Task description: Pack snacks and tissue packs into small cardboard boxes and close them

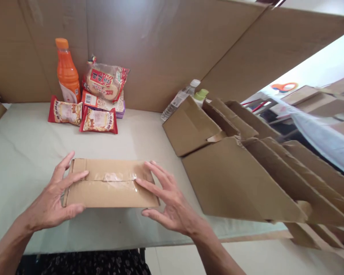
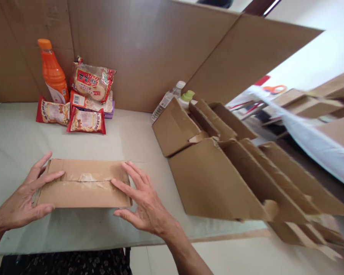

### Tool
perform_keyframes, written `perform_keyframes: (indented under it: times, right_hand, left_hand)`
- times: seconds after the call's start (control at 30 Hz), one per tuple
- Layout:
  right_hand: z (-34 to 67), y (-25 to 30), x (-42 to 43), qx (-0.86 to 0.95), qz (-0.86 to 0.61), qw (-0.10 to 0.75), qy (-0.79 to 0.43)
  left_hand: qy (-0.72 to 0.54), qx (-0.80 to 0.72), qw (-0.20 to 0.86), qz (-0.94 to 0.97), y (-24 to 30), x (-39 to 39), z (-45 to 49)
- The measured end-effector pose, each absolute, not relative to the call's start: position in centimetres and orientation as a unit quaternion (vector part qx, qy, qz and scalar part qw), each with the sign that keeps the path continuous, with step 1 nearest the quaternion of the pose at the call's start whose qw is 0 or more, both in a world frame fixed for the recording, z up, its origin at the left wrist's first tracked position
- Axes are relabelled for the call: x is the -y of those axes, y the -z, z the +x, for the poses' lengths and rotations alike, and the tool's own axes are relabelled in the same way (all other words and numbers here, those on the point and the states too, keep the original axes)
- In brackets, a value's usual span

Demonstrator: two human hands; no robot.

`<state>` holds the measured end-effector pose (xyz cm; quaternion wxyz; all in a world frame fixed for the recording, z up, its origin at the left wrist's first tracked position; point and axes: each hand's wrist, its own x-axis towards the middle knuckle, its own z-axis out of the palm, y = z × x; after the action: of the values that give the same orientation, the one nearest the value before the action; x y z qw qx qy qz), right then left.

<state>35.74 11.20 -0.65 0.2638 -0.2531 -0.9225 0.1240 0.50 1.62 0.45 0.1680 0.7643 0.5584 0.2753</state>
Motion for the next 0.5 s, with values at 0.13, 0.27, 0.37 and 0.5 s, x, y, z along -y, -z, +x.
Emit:
perform_keyframes:
  times: [0.13, 0.27, 0.37, 0.5]
  right_hand:
    - [37.3, 2.3, -10.8, 0.899, -0.309, 0.239, -0.198]
    - [37.9, 3.1, -11.4, 0.884, -0.323, 0.228, -0.250]
    - [36.4, 2.9, -12.8, 0.887, -0.308, 0.205, -0.276]
    - [29.0, 1.9, -15.9, 0.897, -0.247, 0.167, -0.326]
  left_hand:
    - [-0.275, -0.534, 0.210, 0.771, -0.1, -1.4, 0.7]
    - [-0.318, -0.539, 0.186, 0.757, 0.7, -0.4, 2.1]
    - [-0.350, -0.568, 0.152, 0.729, 1.2, 1.1, 1.8]
    - [-0.355, -0.636, 0.077, 0.681, 1.1, 4.2, -1.8]
